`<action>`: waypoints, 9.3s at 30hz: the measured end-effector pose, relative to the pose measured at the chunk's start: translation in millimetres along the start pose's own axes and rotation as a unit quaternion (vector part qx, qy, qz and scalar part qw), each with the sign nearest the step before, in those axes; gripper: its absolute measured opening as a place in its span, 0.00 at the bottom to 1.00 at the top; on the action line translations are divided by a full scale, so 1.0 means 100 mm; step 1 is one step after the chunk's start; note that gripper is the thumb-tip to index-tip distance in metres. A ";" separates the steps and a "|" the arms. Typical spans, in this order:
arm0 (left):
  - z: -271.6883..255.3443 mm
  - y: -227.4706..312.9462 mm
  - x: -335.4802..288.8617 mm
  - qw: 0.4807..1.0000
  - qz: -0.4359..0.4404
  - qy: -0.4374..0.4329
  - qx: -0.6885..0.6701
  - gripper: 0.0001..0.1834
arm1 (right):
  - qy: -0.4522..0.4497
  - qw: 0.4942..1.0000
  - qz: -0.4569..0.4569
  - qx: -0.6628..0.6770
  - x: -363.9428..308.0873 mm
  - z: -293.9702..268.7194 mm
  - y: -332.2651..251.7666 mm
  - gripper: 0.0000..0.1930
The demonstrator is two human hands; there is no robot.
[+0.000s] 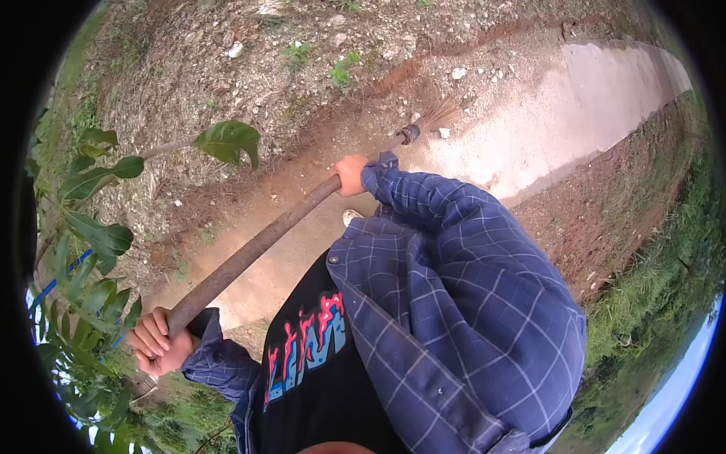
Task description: The person sweeps a concrete path on a hillside using a long-handled broom made of twigs, moving dirt and debris from the center toward the edges.
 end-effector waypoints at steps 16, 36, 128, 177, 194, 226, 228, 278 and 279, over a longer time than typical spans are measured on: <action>-0.32 0.37 0.24 0.995 0.041 0.079 0.040 0.17 | 0.128 0.991 0.019 0.009 0.06 0.03 -0.45 0.07; 0.53 -0.34 0.49 0.988 0.079 -0.035 0.129 0.17 | 0.093 0.987 -0.047 0.122 0.45 0.17 0.20 0.07; 0.36 0.56 0.07 0.954 0.109 0.182 0.213 0.17 | -0.104 0.991 -0.035 0.073 -0.03 0.30 -0.61 0.05; 0.55 -0.49 0.53 0.980 0.067 0.095 0.159 0.14 | 0.073 0.989 -0.050 0.119 0.46 -0.16 0.23 0.05; -0.45 -0.29 0.39 0.933 0.049 0.301 0.193 0.16 | -0.018 0.996 0.041 0.075 0.67 0.31 0.09 0.06; -0.83 -0.64 0.16 0.934 0.020 0.338 0.112 0.15 | -0.017 0.991 0.111 -0.079 0.22 -0.34 0.19 0.08; -0.66 -0.35 0.17 0.937 0.028 0.334 0.100 0.16 | -0.025 0.997 0.064 -0.044 0.16 -0.23 0.11 0.07; -0.40 -0.71 0.60 0.912 0.047 0.343 0.222 0.17 | 0.055 0.994 0.087 0.025 0.55 -0.08 0.43 0.04; -0.41 -0.31 0.66 0.931 0.042 0.288 0.221 0.16 | 0.061 0.996 0.056 0.027 0.50 -0.32 0.06 0.04</action>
Point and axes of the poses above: each hand's wrist, its own x-axis towards the middle knuckle, its own z-axis out of the palm, y = z × x, the point moved 2 cm from there along x, towards the middle knuckle, and after that the axes turned 9 degrees about z, right-handed, at the moved point
